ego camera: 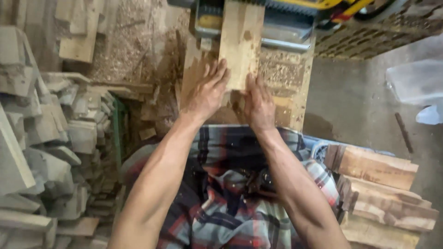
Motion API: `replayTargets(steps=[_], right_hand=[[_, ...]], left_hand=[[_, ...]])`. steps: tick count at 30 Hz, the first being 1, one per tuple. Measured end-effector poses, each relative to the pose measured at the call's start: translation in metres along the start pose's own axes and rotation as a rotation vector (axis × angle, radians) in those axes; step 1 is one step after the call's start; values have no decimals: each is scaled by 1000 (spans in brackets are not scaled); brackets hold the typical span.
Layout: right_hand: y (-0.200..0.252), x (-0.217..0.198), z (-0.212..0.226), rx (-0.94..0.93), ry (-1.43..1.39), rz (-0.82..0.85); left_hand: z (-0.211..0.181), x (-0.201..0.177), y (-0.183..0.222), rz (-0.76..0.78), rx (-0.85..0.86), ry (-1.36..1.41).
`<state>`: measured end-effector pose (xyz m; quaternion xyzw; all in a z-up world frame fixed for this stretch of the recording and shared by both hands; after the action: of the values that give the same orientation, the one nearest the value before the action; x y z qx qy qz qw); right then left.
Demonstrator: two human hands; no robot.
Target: Feeding wooden boards into a thickness planer and stacking the finished pieces in a crate.
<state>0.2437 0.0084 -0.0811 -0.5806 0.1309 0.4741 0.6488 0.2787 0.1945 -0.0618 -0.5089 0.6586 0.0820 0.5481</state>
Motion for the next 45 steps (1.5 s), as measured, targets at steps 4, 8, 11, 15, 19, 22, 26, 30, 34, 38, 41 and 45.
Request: replayTargets(steps=[4, 8, 11, 15, 19, 22, 26, 30, 34, 38, 41, 45], right_hand=[[-5, 2, -1, 30, -89, -11], [1, 3, -11, 76, -89, -14], [-7, 0, -4, 108, -143, 30], [-21, -10, -5, 91, -211, 86], [-41, -30, -1, 168, -332, 161], [-39, -27, -8, 151, -306, 185], [-47, -37, -10, 297, -469, 224], [-49, -42, -32, 457, -532, 322], [-54, -51, -51, 440, -461, 346], [-56, -59, -27, 343, -420, 311], [-49, -50, -20, 307, -333, 263], [-30, -34, -21, 178, -265, 159]], left_hand=[[-8, -5, -4, -24, -37, -44], [-6, 4, -5, 1, -29, -35], [-5, -6, -5, 30, -57, -34], [-12, -23, -12, 58, -40, -20], [-15, -9, -18, 79, -108, 16], [-11, -7, -16, 95, -89, -4], [-19, 0, -11, -23, -60, -40], [-27, 28, -11, -147, -76, -56], [-44, 37, -24, -179, -81, -66], [-32, 41, -20, -146, -30, -45], [-27, 34, -23, -136, 8, -31], [-20, 21, -20, -82, 16, -4]])
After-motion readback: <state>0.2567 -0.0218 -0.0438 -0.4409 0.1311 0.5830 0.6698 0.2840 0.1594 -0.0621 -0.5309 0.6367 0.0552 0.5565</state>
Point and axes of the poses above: each hand's wrist, its own y-axis away from the middle knuckle, its own x-axis out of the palm, z = x × y, the point moved 3 cm from there along -y, towards the middle knuckle, and after that the axes turned 2 degrees about -z, right-handed, at the moved point
